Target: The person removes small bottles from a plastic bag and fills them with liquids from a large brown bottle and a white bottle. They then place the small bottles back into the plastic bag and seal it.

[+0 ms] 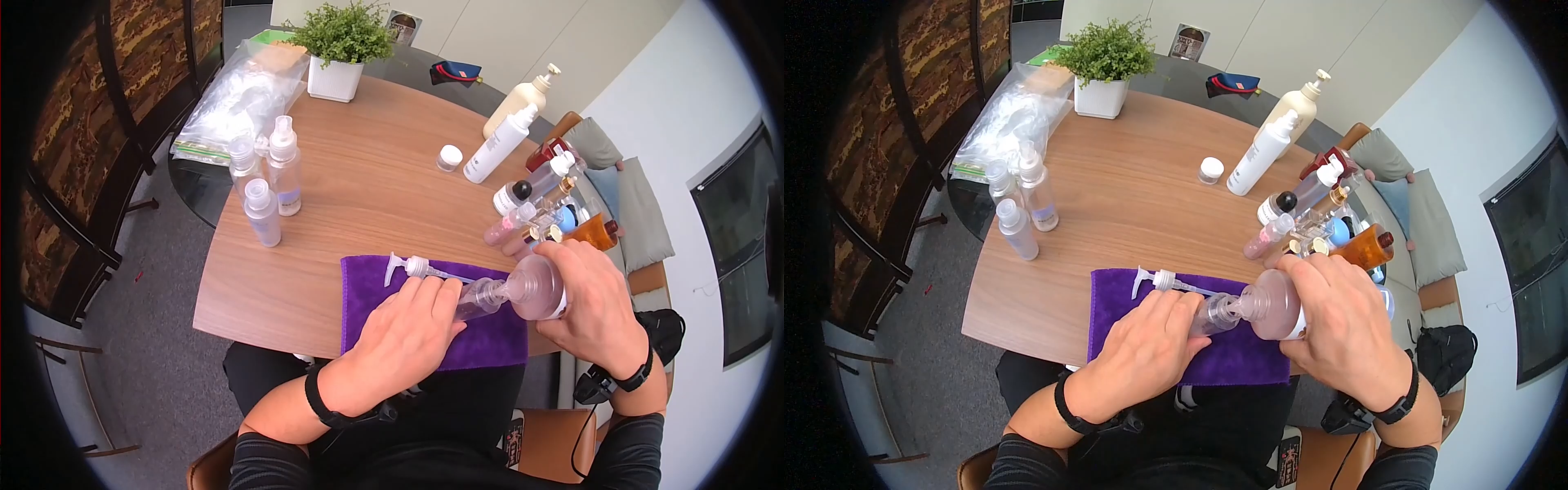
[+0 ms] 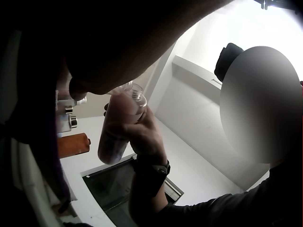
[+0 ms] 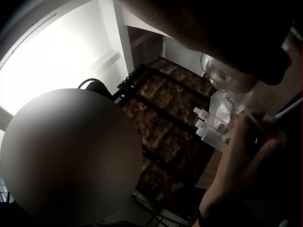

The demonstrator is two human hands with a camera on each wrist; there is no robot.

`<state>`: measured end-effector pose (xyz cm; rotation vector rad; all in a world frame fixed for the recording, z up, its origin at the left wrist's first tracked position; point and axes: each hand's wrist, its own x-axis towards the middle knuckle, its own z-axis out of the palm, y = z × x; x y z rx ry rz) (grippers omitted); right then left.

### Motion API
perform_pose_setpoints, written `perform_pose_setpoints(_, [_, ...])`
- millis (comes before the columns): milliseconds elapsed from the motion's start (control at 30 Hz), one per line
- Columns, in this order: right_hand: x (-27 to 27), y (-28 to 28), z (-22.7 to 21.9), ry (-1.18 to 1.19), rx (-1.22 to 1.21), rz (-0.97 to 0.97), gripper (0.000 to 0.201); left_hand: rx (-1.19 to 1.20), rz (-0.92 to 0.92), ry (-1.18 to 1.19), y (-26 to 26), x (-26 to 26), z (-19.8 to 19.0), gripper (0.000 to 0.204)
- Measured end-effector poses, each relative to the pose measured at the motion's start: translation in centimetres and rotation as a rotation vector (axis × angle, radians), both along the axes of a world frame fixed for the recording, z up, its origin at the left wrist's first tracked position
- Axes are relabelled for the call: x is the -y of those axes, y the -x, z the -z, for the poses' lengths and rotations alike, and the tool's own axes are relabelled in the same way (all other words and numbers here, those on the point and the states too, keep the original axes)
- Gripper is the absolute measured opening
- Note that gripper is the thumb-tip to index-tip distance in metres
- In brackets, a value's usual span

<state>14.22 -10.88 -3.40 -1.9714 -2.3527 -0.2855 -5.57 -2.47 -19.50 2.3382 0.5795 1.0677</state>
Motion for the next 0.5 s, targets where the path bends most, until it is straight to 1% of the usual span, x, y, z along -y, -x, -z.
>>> perform_pose_setpoints(100, [0.06,0.03,-0.1,0.031,0.019,0.037,0.074,0.003,-0.004,-0.007,0.01,-0.01,-0.03,0.058])
perform_pose_setpoints(200, [-0.08,0.24,0.07,0.002,-0.009,0.013,0.079,0.003,0.001,-0.008,-0.05,0.02,-0.13,0.058])
perform_pose_setpoints(300, [-0.19,0.21,0.25,-0.009,-0.02,-0.006,0.078,-0.005,-0.003,-0.005,-0.03,0.05,-0.07,0.057])
perform_pose_setpoints(500, [-0.23,0.31,0.08,0.02,-0.029,0.02,0.077,-0.003,0.0,0.003,-0.02,0.02,-0.09,0.056])
